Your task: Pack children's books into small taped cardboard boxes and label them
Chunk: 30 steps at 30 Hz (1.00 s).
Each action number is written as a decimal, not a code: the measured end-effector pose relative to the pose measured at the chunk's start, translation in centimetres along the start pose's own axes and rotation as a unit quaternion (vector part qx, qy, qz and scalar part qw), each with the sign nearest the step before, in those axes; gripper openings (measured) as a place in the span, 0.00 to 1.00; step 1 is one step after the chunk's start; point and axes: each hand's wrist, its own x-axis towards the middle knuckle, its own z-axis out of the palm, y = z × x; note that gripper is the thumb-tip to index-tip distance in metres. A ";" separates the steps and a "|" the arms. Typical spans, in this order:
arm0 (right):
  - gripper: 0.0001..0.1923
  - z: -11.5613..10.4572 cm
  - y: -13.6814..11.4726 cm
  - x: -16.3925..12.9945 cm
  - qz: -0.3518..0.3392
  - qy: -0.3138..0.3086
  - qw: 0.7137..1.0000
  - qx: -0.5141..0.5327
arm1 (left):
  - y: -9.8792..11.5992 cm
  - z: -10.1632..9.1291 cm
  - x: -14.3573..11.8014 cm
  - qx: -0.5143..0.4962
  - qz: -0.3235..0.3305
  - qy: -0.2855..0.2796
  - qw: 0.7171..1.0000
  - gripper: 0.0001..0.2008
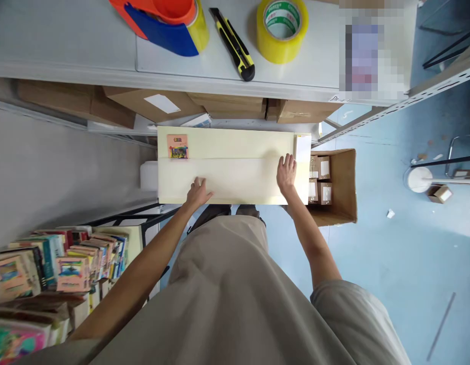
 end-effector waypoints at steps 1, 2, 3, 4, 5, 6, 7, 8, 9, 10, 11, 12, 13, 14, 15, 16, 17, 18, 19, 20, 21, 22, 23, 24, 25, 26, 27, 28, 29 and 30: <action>0.35 1.0 -1.3 -0.9 -0.013 0.002 1.000 0.015 | -0.2 0.2 0.1 -0.005 0.011 0.005 1.000 0.40; 0.34 1.9 -2.8 -1.9 -0.036 -0.010 0.999 0.028 | -0.4 0.3 0.1 -0.011 0.019 0.008 1.000 0.38; 0.33 2.9 -4.3 -2.8 -0.061 -0.034 0.997 0.034 | -0.7 0.4 0.1 -0.016 0.025 0.010 1.000 0.37; 0.32 3.9 -5.9 -3.7 -0.077 -0.062 0.995 0.033 | -1.1 0.4 0.2 -0.023 0.032 0.011 0.999 0.35; 0.32 4.8 -7.4 -4.6 -0.085 -0.088 0.992 0.028 | -1.5 0.3 0.2 -0.032 0.038 0.012 0.999 0.34; 0.32 5.6 -8.6 -5.3 -0.086 -0.112 0.990 0.021 | -2.0 0.3 0.2 -0.045 0.046 0.013 0.998 0.33; 0.31 6.3 -9.6 -6.0 -0.082 -0.132 0.988 0.013 | -2.6 0.2 0.3 -0.060 0.056 0.015 0.996 0.32; 0.31 6.9 -10.4 -6.5 -0.076 -0.147 0.986 0.006 | -3.3 0.0 0.5 -0.079 0.070 0.016 0.994 0.31; 0.31 7.4 -10.8 -6.9 -0.068 -0.158 0.985 -0.001 | -4.0 -0.3 0.7 -0.101 0.086 0.012 0.991 0.30; 0.31 7.8 -11.0 -7.2 -0.062 -0.166 0.984 -0.008 | -4.8 -0.6 1.0 -0.123 0.100 0.004 0.987 0.29; 0.31 8.0 -11.1 -7.5 -0.056 -0.171 0.984 -0.014 | -5.6 -1.1 1.4 -0.145 0.109 -0.003 0.983 0.27; 0.31 8.0 -11.2 -7.8 -0.051 -0.175 0.983 -0.019 | -6.5 -1.6 2.0 -0.163 0.110 -0.005 0.981 0.26; 0.32 8.0 -11.2 -8.0 -0.047 -0.178 0.983 -0.023 | -7.3 -2.3 2.6 -0.177 0.100 0.005 0.979 0.24; 0.32 7.9 -11.3 -8.1 -0.041 -0.181 0.982 -0.025 | -8.1 -3.1 3.4 -0.188 0.081 0.027 0.978 0.22; 0.32 7.7 -11.4 -8.3 -0.034 -0.185 0.982 -0.025 | -8.8 -4.0 4.3 -0.196 0.055 0.059 0.977 0.21; 0.32 7.5 -11.7 -8.4 -0.024 -0.190 0.981 -0.025 | -9.4 -5.0 5.3 -0.203 0.024 0.095 0.974 0.20; 0.32 7.3 -12.0 -8.4 -0.012 -0.196 0.980 -0.024 | -10.0 -5.9 6.5 -0.210 -0.006 0.125 0.970 0.21; 0.32 7.2 -12.3 -8.5 0.001 -0.202 0.979 -0.023 | -10.4 -6.9 7.7 -0.218 -0.034 0.145 0.965 0.22; 0.32 7.0 -12.7 -8.4 0.013 -0.207 0.978 -0.022 | -10.7 -7.9 8.9 -0.224 -0.060 0.152 0.961 0.24; 0.33 6.9 -13.0 -8.4 0.025 -0.211 0.977 -0.020 | -10.8 -8.7 10.1 -0.230 -0.081 0.153 0.958 0.26; 0.33 6.8 -13.2 -8.3 0.033 -0.214 0.976 -0.018 | -10.9 -9.5 11.2 -0.235 -0.099 0.150 0.955 0.29; 0.33 6.8 -13.4 -8.3 0.039 -0.216 0.975 -0.014 | -10.8 -10.2 12.3 -0.238 -0.114 0.144 0.954 0.31; 0.33 6.8 -13.5 -8.2 0.043 -0.218 0.975 -0.009 | -10.7 -10.7 13.2 -0.241 -0.128 0.138 0.952 0.33; 0.33 6.7 -13.5 -8.2 0.046 -0.219 0.975 -0.004 | -10.5 -11.2 14.0 -0.242 -0.140 0.131 0.951 0.36; 0.33 6.8 -13.4 -8.2 0.048 -0.220 0.974 0.001 | -10.4 -11.6 14.6 -0.243 -0.152 0.122 0.950 0.37; 0.34 6.8 -13.4 -8.2 0.050 -0.220 0.974 0.006 | -10.2 -11.9 15.1 -0.242 -0.158 0.113 0.950 0.36; 0.34 6.9 -13.3 -8.2 0.051 -0.220 0.974 0.011 | -10.0 -12.2 15.4 -0.239 -0.156 0.108 0.952 0.33; 0.34 7.0 -13.2 -8.3 0.051 -0.220 0.974 0.016 | -9.8 -12.5 15.7 -0.233 -0.145 0.109 0.955 0.28; 0.35 7.1 -13.1 -8.4 0.050 -0.218 0.974 0.020 | -9.6 -12.9 15.8 -0.225 -0.125 0.118 0.959 0.20; 0.35 7.2 -13.0 -8.5 0.046 -0.216 0.975 0.023 | -9.3 -13.2 15.8 -0.217 -0.102 0.129 0.962 0.14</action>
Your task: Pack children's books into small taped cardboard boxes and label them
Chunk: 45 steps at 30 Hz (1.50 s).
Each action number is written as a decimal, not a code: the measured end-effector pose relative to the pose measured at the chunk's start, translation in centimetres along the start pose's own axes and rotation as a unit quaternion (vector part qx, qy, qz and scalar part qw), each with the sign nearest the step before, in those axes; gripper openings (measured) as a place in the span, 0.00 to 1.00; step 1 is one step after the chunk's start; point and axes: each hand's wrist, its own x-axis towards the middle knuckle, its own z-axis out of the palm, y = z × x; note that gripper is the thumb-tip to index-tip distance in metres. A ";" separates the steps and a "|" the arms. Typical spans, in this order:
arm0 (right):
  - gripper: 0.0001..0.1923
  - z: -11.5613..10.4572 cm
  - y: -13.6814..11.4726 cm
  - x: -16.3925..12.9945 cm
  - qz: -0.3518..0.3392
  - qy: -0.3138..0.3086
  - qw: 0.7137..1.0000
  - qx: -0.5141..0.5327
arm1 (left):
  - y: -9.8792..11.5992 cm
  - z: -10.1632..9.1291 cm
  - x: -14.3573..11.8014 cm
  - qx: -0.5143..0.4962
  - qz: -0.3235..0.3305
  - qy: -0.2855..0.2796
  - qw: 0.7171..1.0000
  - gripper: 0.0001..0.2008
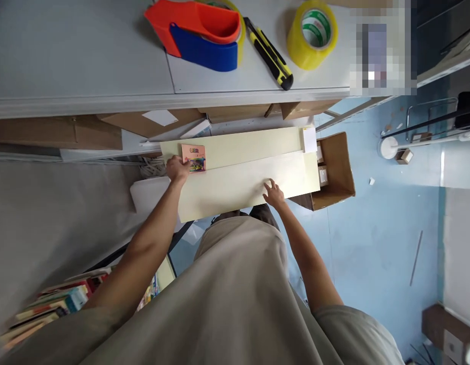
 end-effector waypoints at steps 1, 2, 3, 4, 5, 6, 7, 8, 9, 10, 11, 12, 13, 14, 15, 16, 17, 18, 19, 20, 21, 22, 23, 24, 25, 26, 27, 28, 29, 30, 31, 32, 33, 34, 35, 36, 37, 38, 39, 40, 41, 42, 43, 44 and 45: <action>0.35 0.2 0.1 0.0 -0.006 0.005 1.000 0.002 | 0.6 -0.2 -0.1 0.003 0.029 0.008 1.000 0.08; 0.35 0.3 0.3 0.1 -0.014 0.011 1.000 0.005 | 1.2 -0.5 -0.3 0.003 0.062 0.018 0.998 0.05; 0.35 0.4 0.5 0.2 -0.021 0.018 1.000 0.008 | 2.0 -0.7 -0.6 0.002 0.097 0.029 0.995 0.04; 0.34 0.5 0.8 0.3 -0.030 0.025 0.999 0.013 | 2.9 -0.8 -1.1 -0.003 0.134 0.038 0.990 0.04; 0.33 0.5 1.2 0.5 -0.040 0.032 0.998 0.021 | 3.9 -0.9 -1.8 -0.009 0.169 0.047 0.984 0.04; 0.32 0.5 1.7 0.8 -0.050 0.039 0.997 0.032 | 5.0 -0.7 -2.7 -0.020 0.200 0.055 0.978 0.04; 0.31 0.5 2.4 1.1 -0.063 0.046 0.996 0.048 | 6.1 -0.3 -3.8 -0.035 0.221 0.058 0.973 0.04; 0.29 0.4 3.3 1.5 -0.079 0.050 0.993 0.071 | 7.2 0.5 -5.0 -0.058 0.226 0.055 0.971 0.05; 0.28 0.2 4.4 2.0 -0.095 0.054 0.989 0.102 | 8.3 1.6 -6.5 -0.090 0.220 0.044 0.970 0.07; 0.27 -0.1 5.6 2.5 -0.107 0.057 0.983 0.137 | 9.4 3.0 -8.1 -0.131 0.206 0.021 0.970 0.09; 0.26 -0.3 7.1 3.1 -0.113 0.061 0.976 0.174 | 10.5 4.9 -9.9 -0.180 0.186 -0.014 0.966 0.13; 0.26 -0.6 8.7 3.7 -0.110 0.070 0.969 0.211 | 11.5 7.2 -11.8 -0.235 0.160 -0.061 0.957 0.17; 0.26 -0.8 10.4 4.3 -0.099 0.082 0.961 0.244 | 12.6 9.7 -13.7 -0.289 0.133 -0.121 0.940 0.20; 0.26 -1.0 12.2 4.9 -0.079 0.097 0.954 0.273 | 13.6 12.5 -15.7 -0.336 0.101 -0.177 0.920 0.24; 0.26 -1.1 13.9 5.6 -0.057 0.110 0.946 0.299 | 14.5 15.3 -17.5 -0.372 0.064 -0.219 0.900 0.27; 0.26 -1.1 15.6 6.1 -0.036 0.118 0.938 0.324 | 15.4 18.1 -19.2 -0.397 0.029 -0.240 0.885 0.28; 0.25 -1.0 17.0 6.7 -0.020 0.120 0.929 0.349 | 16.1 20.7 -20.6 -0.410 -0.002 -0.242 0.880 0.28; 0.25 -0.8 18.3 7.1 -0.009 0.115 0.921 0.372 | 16.7 23.1 -21.8 -0.410 -0.025 -0.231 0.882 0.27; 0.24 -0.6 19.3 7.5 -0.005 0.107 0.914 0.392 | 17.2 25.0 -22.6 -0.398 -0.047 -0.209 0.892 0.25; 0.24 -0.4 20.1 7.7 -0.007 0.101 0.908 0.408 | 17.4 26.6 -23.2 -0.376 -0.062 -0.184 0.906 0.23; 0.23 -0.2 20.7 7.9 -0.013 0.094 0.904 0.417 | 17.5 27.7 -23.4 -0.346 -0.070 -0.161 0.922 0.21; 0.22 -0.1 21.2 8.0 -0.019 0.090 0.903 0.420 | 17.3 28.4 -23.4 -0.313 -0.069 -0.142 0.937 0.18; 0.21 -0.1 21.5 8.0 -0.024 0.090 0.904 0.417 | 17.1 28.9 -23.2 -0.282 -0.062 -0.130 0.949 0.16; 0.21 -0.1 21.9 7.9 -0.025 0.095 0.907 0.410 | 16.7 29.0 -22.9 -0.257 -0.051 -0.125 0.957 0.14; 0.21 -0.2 22.2 7.9 -0.018 0.108 0.910 0.400 | 16.4 29.1 -22.5 -0.241 -0.041 -0.124 0.962 0.13; 0.22 -0.4 22.5 7.8 -0.003 0.128 0.912 0.389 | 16.1 29.0 -22.2 -0.233 -0.033 -0.126 0.964 0.12; 0.23 -0.5 22.8 7.8 0.018 0.150 0.913 0.380 | 15.8 29.0 -22.0 -0.232 -0.029 -0.127 0.964 0.12; 0.23 -0.7 23.0 7.9 0.040 0.171 0.912 0.372 | 15.6 28.9 -21.8 -0.237 -0.026 -0.128 0.963 0.13; 0.23 -0.9 23.2 8.0 0.058 0.187 0.910 0.365 | 15.5 28.9 -21.7 -0.244 -0.023 -0.127 0.961 0.14; 0.22 -1.0 23.4 8.1 0.070 0.195 0.910 0.359 | 15.5 29.0 -21.7 -0.253 -0.020 -0.127 0.959 0.16; 0.21 -1.1 23.4 8.2 0.076 0.196 0.911 0.353 | 15.4 29.1 -21.7 -0.264 -0.015 -0.128 0.956 0.17; 0.19 -1.2 23.4 8.4 0.077 0.195 0.914 0.347 | 15.5 29.2 -21.7 -0.277 -0.011 -0.130 0.952 0.17; 0.18 -1.2 23.3 8.5 0.075 0.192 0.917 0.340 | 15.5 29.2 -21.8 -0.289 -0.009 -0.135 0.948 0.18; 0.17 -1.2 23.2 8.6 0.073 0.191 0.921 0.332 | 15.5 29.3 -21.9 -0.302 -0.008 -0.140 0.943 0.19; 0.16 -1.3 23.1 8.6 0.070 0.190 0.924 0.324 | 15.5 29.4 -21.9 -0.314 -0.009 -0.145 0.938 0.19; 0.15 -1.3 23.0 8.7 0.067 0.190 0.926 0.319 | 15.4 29.4 -21.9 -0.324 -0.010 -0.148 0.934 0.19; 0.15 -1.3 22.9 8.7 0.064 0.190 0.926 0.319 | 15.4 29.5 -21.9 -0.330 -0.010 -0.150 0.932 0.20; 0.15 -1.4 22.9 8.8 0.062 0.190 0.925 0.323 | 15.3 29.5 -21.9 -0.332 -0.008 -0.150 0.931 0.20; 0.15 -1.4 22.9 8.8 0.064 0.191 0.922 0.331 | 15.3 29.5 -21.9 -0.329 -0.005 -0.148 0.933 0.20; 0.14 -1.5 22.9 8.9 0.068 0.193 0.917 0.341 | 15.2 29.5 -21.8 -0.319 -0.001 -0.146 0.937 0.20; 0.14 -1.6 22.9 8.9 0.073 0.195 0.913 0.350 | 15.2 29.6 -21.7 -0.304 0.002 -0.143 0.942 0.19; 0.13 -1.7 22.8 9.0 0.077 0.198 0.910 0.356 | 15.1 29.6 -21.6 -0.287 0.006 -0.141 0.948 0.19; 0.13 -1.8 22.7 8.9 0.076 0.200 0.909 0.357 | 15.0 29.6 -21.6 -0.272 0.010 -0.140 0.952 0.18; 0.11 -1.9 22.6 8.8 0.071 0.203 0.910 0.355 | 15.0 29.6 -21.5 -0.259 0.012 -0.139 0.956 0.17; 0.10 -2.0 22.4 8.6 0.060 0.205 0.912 0.350 | 15.0 29.6 -21.5 -0.250 0.015 -0.139 0.958 0.16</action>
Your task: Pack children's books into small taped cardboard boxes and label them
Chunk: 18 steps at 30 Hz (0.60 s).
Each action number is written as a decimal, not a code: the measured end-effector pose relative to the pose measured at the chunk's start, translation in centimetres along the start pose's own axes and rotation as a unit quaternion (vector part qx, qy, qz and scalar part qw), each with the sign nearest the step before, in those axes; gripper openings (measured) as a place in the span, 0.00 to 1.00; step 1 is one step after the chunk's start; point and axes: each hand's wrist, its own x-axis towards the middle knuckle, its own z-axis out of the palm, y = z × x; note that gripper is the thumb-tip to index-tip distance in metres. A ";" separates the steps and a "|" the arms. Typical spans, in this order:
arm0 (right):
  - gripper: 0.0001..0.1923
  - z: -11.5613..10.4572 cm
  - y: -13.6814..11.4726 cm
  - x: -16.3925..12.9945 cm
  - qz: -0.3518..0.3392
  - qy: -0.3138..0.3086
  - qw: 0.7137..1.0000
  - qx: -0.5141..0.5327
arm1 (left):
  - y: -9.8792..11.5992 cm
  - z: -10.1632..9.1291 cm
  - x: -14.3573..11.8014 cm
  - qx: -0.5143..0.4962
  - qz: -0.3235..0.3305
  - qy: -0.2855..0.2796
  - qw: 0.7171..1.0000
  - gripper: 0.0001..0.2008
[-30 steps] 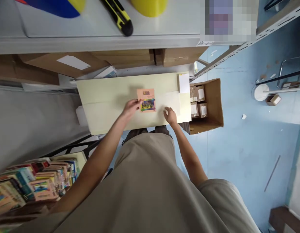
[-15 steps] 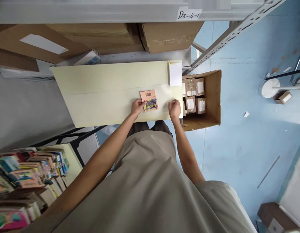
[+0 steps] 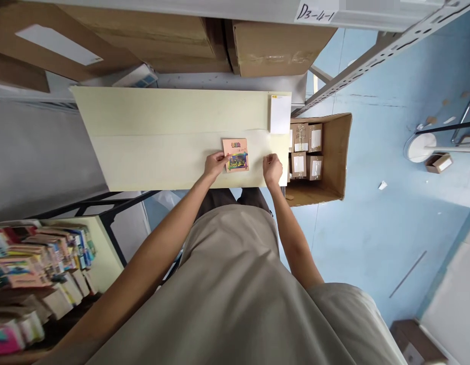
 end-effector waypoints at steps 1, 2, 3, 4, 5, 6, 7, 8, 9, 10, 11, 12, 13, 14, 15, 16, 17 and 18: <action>0.08 -0.1 -0.2 -0.3 -0.015 -0.002 1.000 -0.003 | 0.0 0.0 0.0 0.006 0.000 -0.001 1.000 0.15; 0.08 -0.1 -0.5 -0.7 -0.030 -0.001 1.000 -0.008 | 0.0 0.0 0.0 0.012 -0.001 -0.001 1.000 0.14; 0.09 -0.2 -0.8 -1.1 -0.045 0.002 0.999 -0.012 | 0.1 0.0 0.0 0.017 -0.004 0.002 1.000 0.13; 0.09 -0.2 -1.2 -1.6 -0.059 0.005 0.998 -0.017 | 0.1 0.1 0.0 0.022 -0.008 0.008 1.000 0.12; 0.10 -0.2 -1.7 -2.1 -0.074 0.008 0.997 -0.021 | 0.2 0.2 -0.1 0.028 -0.011 0.016 0.999 0.11; 0.10 -0.2 -2.2 -2.6 -0.089 0.008 0.996 -0.024 | 0.3 0.2 -0.2 0.032 -0.011 0.023 0.999 0.09; 0.11 0.0 -2.8 -3.0 -0.107 0.004 0.994 -0.027 | 0.4 0.3 -0.3 0.037 -0.009 0.028 0.999 0.08; 0.12 0.3 -3.5 -3.4 -0.128 -0.005 0.991 -0.030 | 0.5 0.4 -0.4 0.041 -0.004 0.031 0.999 0.07; 0.12 0.7 -4.2 -3.8 -0.150 -0.018 0.988 -0.035 | 0.5 0.4 -0.6 0.047 0.002 0.033 0.998 0.05; 0.12 1.3 -5.0 -4.0 -0.170 -0.033 0.984 -0.044 | 0.6 0.4 -0.8 0.053 0.008 0.035 0.998 0.04; 0.12 2.0 -5.7 -4.2 -0.185 -0.047 0.980 -0.057 | 0.6 0.4 -1.0 0.058 0.012 0.040 0.997 0.03; 0.11 2.7 -6.3 -4.3 -0.195 -0.061 0.976 -0.073 | 0.6 0.3 -1.2 0.062 0.014 0.047 0.997 0.03; 0.10 3.5 -6.9 -4.3 -0.200 -0.074 0.973 -0.091 | 0.6 0.2 -1.4 0.065 0.016 0.054 0.996 0.05; 0.10 4.3 -7.4 -4.2 -0.199 -0.087 0.970 -0.107 | 0.6 0.0 -1.6 0.065 0.020 0.061 0.996 0.07; 0.09 5.0 -7.7 -4.1 -0.196 -0.100 0.968 -0.120 | 0.5 -0.2 -1.7 0.066 0.025 0.065 0.995 0.08; 0.10 5.7 -7.9 -3.9 -0.192 -0.113 0.966 -0.128 | 0.6 -0.3 -1.9 0.070 0.033 0.066 0.995 0.07; 0.10 6.3 -7.9 -3.8 -0.187 -0.125 0.965 -0.131 | 0.7 -0.4 -2.0 0.077 0.043 0.063 0.994 0.06; 0.10 6.8 -7.9 -3.6 -0.181 -0.131 0.966 -0.132 | 0.8 -0.4 -2.0 0.087 0.053 0.058 0.993 0.07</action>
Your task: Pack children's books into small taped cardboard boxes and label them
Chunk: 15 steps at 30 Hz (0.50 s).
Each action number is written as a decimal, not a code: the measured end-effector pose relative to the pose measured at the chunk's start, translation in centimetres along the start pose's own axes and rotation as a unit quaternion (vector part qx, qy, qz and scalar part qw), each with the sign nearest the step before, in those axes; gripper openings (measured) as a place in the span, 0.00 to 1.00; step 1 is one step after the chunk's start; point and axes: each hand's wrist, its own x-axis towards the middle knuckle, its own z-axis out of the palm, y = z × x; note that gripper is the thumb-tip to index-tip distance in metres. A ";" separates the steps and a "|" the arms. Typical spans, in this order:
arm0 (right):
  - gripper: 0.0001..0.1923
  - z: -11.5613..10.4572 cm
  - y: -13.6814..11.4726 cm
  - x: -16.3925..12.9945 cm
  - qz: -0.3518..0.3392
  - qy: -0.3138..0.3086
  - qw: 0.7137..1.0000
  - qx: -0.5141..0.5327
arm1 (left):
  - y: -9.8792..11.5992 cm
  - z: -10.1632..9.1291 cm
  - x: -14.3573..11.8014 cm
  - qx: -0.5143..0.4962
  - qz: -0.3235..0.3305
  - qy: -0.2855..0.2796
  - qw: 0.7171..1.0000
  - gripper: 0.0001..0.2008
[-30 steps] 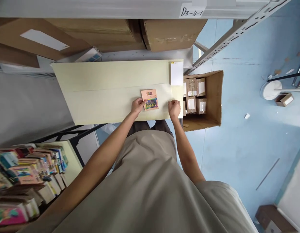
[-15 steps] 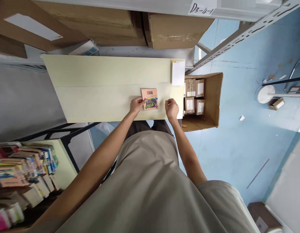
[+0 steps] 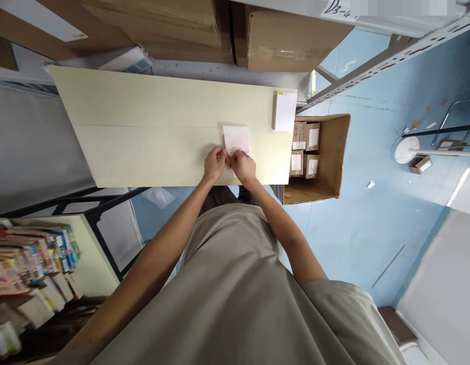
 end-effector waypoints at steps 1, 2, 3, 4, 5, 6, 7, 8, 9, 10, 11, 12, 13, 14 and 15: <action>0.11 0.4 0.1 0.2 0.005 -0.003 1.000 0.004 | 0.2 0.0 0.0 0.011 0.008 -0.005 1.000 0.09; 0.12 0.7 0.2 0.3 0.010 -0.004 1.000 0.009 | 0.5 0.0 -0.1 0.022 0.011 -0.010 1.000 0.11; 0.13 1.0 0.4 0.4 0.012 -0.006 1.000 0.014 | 0.8 0.1 -0.1 0.032 0.010 -0.013 0.999 0.13; 0.13 1.2 0.6 0.4 0.011 -0.009 1.000 0.019 | 1.1 0.2 -0.1 0.041 0.005 -0.013 0.999 0.14; 0.13 1.4 0.9 0.3 0.006 -0.014 1.000 0.022 | 1.4 0.2 -0.2 0.047 -0.003 -0.012 0.999 0.16; 0.13 1.5 1.1 0.3 -0.001 -0.020 1.000 0.024 | 1.7 0.3 -0.3 0.051 -0.011 -0.008 0.999 0.19; 0.13 1.7 1.3 0.3 -0.011 -0.026 0.999 0.025 | 1.9 0.4 -0.3 0.053 -0.020 -0.003 0.998 0.22; 0.12 1.8 1.5 0.2 -0.020 -0.030 0.999 0.024 | 2.1 0.4 -0.4 0.055 -0.026 0.003 0.998 0.24; 0.12 1.8 1.7 0.2 -0.030 -0.032 0.999 0.024 | 2.2 0.4 -0.4 0.055 -0.031 0.007 0.998 0.23; 0.12 1.8 2.0 0.2 -0.041 -0.034 0.998 0.027 | 2.2 0.4 -0.4 0.056 -0.033 0.008 0.998 0.20; 0.12 1.8 2.3 0.2 -0.056 -0.040 0.997 0.034 | 2.2 0.4 -0.4 0.058 -0.034 0.006 0.998 0.17; 0.12 1.7 2.6 0.3 -0.073 -0.050 0.995 0.044 | 2.2 0.4 -0.4 0.061 -0.034 0.003 0.998 0.13; 0.12 1.4 3.0 0.3 -0.088 -0.060 0.993 0.055 | 2.2 0.3 -0.4 0.064 -0.035 -0.001 0.997 0.10; 0.12 1.1 3.4 0.3 -0.099 -0.064 0.991 0.066 | 2.2 0.2 -0.3 0.067 -0.038 -0.005 0.997 0.09; 0.12 0.7 4.0 0.4 -0.100 -0.055 0.991 0.075 | 2.2 0.2 -0.3 0.070 -0.043 -0.007 0.997 0.10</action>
